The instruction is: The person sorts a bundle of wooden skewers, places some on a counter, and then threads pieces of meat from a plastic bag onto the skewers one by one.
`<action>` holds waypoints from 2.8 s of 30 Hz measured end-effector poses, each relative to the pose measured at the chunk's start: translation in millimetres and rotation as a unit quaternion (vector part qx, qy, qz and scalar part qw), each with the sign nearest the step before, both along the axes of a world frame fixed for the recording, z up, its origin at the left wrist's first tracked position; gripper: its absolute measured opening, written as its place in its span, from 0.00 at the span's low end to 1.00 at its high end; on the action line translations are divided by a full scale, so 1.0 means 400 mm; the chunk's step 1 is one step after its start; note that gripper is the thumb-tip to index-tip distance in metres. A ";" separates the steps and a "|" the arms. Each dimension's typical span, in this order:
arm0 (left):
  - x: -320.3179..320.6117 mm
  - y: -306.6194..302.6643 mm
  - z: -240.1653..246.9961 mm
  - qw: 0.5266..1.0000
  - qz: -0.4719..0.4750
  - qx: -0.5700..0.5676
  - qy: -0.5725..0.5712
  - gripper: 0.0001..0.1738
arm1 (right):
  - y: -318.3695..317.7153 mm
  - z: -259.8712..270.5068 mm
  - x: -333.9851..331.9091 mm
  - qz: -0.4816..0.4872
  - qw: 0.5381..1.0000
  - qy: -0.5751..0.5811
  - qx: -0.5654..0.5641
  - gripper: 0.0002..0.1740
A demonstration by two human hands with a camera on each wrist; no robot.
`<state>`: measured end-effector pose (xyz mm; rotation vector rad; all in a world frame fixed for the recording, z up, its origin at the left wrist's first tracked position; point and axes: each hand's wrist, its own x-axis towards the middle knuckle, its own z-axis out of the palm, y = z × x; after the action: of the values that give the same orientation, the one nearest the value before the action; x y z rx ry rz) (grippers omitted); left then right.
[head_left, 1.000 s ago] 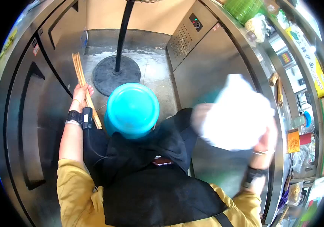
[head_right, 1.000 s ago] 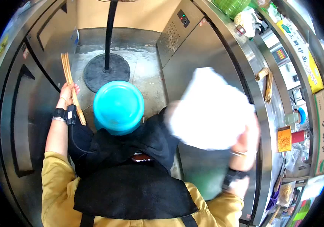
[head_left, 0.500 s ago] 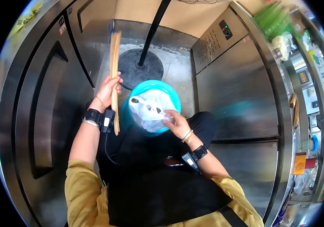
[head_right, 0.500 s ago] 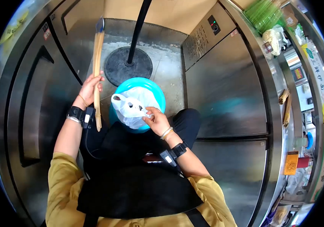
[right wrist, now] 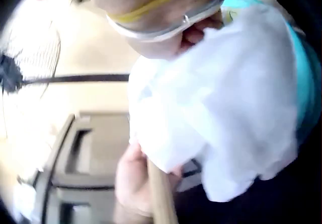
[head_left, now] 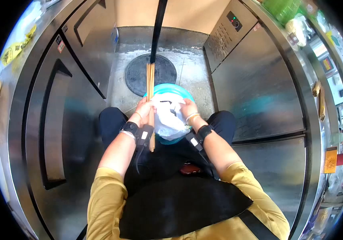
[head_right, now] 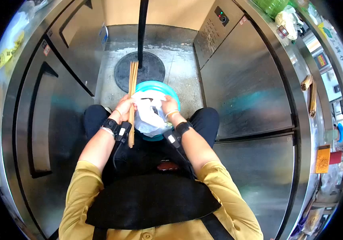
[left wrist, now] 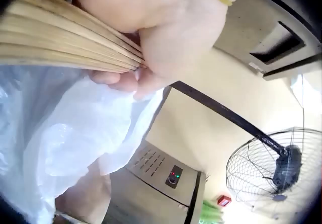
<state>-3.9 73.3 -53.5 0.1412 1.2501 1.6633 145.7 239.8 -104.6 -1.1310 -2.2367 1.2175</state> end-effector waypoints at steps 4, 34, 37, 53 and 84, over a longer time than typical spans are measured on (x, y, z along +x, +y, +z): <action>-0.016 0.059 0.040 0.996 0.037 0.080 -0.024 0.12 | 0.040 0.182 -0.017 -0.150 0.958 0.170 -0.173 0.11; 0.059 -0.099 0.276 0.966 0.091 0.240 0.037 0.14 | -0.243 0.285 0.022 0.325 0.935 0.144 0.000 0.15; 0.130 -0.074 0.306 0.966 0.064 0.251 -0.008 0.13 | -0.187 0.399 0.033 0.205 0.890 0.283 -0.292 0.21; 0.047 -0.095 0.079 0.754 -0.227 -0.240 0.568 0.12 | -0.058 0.517 0.054 0.247 0.935 0.245 -0.067 0.10; 0.143 0.025 0.035 0.619 -0.200 -0.184 0.737 0.06 | -0.168 0.277 0.414 0.118 0.760 0.134 -0.625 0.08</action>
<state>53.3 83.4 -39.6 1.6610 2.4154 0.5593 311.2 172.6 6.2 -0.8596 -1.1583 2.9259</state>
